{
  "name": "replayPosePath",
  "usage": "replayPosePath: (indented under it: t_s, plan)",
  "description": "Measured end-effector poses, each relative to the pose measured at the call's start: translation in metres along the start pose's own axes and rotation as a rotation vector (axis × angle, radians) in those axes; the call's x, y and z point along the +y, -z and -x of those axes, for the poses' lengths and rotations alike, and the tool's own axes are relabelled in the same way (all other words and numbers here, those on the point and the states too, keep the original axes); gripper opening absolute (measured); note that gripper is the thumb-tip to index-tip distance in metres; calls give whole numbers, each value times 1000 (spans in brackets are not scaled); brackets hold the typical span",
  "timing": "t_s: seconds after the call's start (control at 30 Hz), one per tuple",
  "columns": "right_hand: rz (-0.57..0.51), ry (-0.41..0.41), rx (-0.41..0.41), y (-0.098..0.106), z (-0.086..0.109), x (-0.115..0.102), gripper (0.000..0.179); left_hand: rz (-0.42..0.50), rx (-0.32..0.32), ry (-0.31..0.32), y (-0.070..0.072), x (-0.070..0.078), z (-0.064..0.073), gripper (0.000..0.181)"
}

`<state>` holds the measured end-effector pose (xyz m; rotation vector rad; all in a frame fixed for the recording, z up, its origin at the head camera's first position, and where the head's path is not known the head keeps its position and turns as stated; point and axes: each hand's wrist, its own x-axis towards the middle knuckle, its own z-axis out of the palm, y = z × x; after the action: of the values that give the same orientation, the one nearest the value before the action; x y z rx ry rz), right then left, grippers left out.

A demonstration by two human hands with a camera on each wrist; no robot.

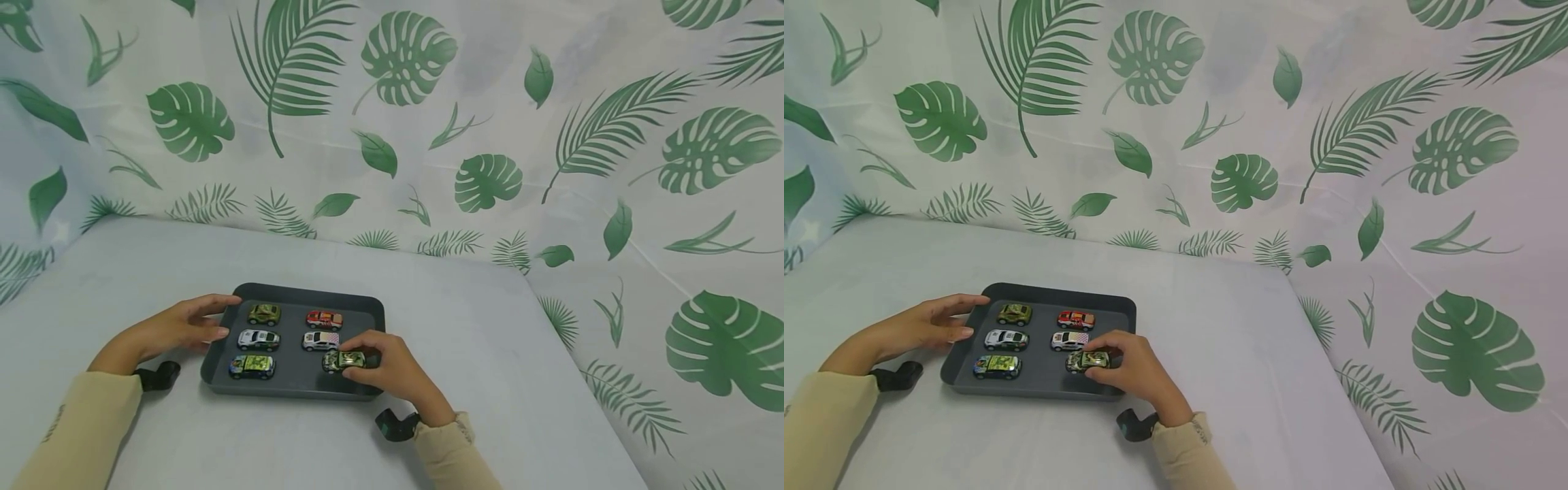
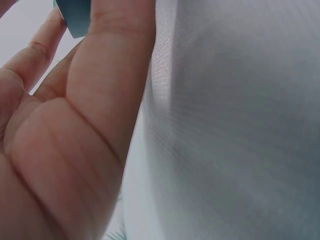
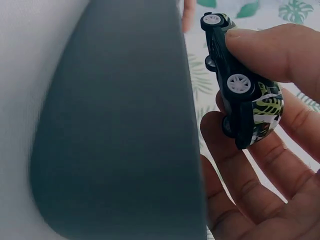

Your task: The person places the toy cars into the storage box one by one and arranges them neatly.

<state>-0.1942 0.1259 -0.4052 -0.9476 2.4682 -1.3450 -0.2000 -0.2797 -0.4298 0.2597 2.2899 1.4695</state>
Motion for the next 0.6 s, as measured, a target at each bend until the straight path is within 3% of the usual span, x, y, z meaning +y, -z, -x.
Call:
replayPosePath:
  t_s: [0.6]
  plan:
    - [38,-58,19,-20,-10,-1,29,-13,6,4,-1,2,0,80]
